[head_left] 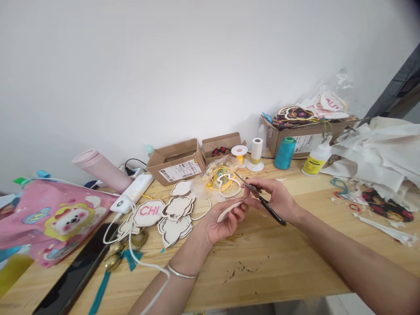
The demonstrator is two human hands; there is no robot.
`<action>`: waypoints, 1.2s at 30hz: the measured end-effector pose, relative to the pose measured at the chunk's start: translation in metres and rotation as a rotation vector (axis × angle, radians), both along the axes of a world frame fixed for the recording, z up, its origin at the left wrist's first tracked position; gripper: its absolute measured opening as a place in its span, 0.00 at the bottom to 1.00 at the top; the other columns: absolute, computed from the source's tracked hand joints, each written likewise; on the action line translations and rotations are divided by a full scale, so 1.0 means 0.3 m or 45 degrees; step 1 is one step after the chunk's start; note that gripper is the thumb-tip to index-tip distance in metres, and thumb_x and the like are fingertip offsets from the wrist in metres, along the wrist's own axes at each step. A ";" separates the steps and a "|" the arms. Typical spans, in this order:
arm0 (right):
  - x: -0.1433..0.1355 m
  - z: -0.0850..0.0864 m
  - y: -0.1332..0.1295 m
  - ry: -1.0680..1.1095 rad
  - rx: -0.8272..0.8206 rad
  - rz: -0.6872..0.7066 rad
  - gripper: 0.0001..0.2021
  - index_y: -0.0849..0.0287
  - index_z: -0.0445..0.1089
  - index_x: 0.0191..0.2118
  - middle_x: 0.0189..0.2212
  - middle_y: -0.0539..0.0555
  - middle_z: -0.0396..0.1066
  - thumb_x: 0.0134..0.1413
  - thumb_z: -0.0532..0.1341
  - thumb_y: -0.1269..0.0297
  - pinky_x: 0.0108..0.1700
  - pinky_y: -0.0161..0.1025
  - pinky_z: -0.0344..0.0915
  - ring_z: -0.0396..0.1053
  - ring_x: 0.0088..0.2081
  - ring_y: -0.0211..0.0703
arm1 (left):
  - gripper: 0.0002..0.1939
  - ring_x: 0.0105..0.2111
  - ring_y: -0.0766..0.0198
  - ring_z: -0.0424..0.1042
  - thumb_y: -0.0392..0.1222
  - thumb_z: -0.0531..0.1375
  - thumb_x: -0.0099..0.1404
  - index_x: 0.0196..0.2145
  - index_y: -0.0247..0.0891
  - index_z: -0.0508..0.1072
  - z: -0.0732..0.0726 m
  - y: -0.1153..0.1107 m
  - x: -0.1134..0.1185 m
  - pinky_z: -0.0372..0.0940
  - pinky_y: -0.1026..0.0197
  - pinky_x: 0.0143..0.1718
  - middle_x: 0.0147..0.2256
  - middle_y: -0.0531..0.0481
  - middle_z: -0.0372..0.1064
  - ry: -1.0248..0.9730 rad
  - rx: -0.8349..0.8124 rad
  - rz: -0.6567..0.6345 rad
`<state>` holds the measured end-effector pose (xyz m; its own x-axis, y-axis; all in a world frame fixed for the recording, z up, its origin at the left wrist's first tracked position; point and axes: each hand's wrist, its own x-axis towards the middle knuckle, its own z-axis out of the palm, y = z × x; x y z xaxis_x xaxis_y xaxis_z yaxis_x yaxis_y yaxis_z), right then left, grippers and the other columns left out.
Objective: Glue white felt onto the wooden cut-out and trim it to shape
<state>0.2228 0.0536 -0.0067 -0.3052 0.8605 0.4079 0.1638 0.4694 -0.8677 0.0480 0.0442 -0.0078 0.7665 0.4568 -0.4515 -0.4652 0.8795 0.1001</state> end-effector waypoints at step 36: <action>0.085 -0.038 0.079 -0.691 0.463 -0.141 0.19 0.62 0.71 0.33 0.20 0.50 0.63 0.45 0.60 0.48 0.25 0.32 0.54 0.58 0.22 0.35 | 0.15 0.32 0.64 0.71 0.34 0.65 0.47 0.35 0.38 0.73 -0.033 0.008 0.021 0.68 0.63 0.30 0.32 0.52 0.73 0.820 1.152 0.872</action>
<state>0.2484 0.0774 -0.0182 -0.4670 0.7352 0.4914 0.5971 0.6720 -0.4380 0.0542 0.0466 -0.0177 0.0212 0.9995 0.0227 -0.4362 -0.0112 0.8998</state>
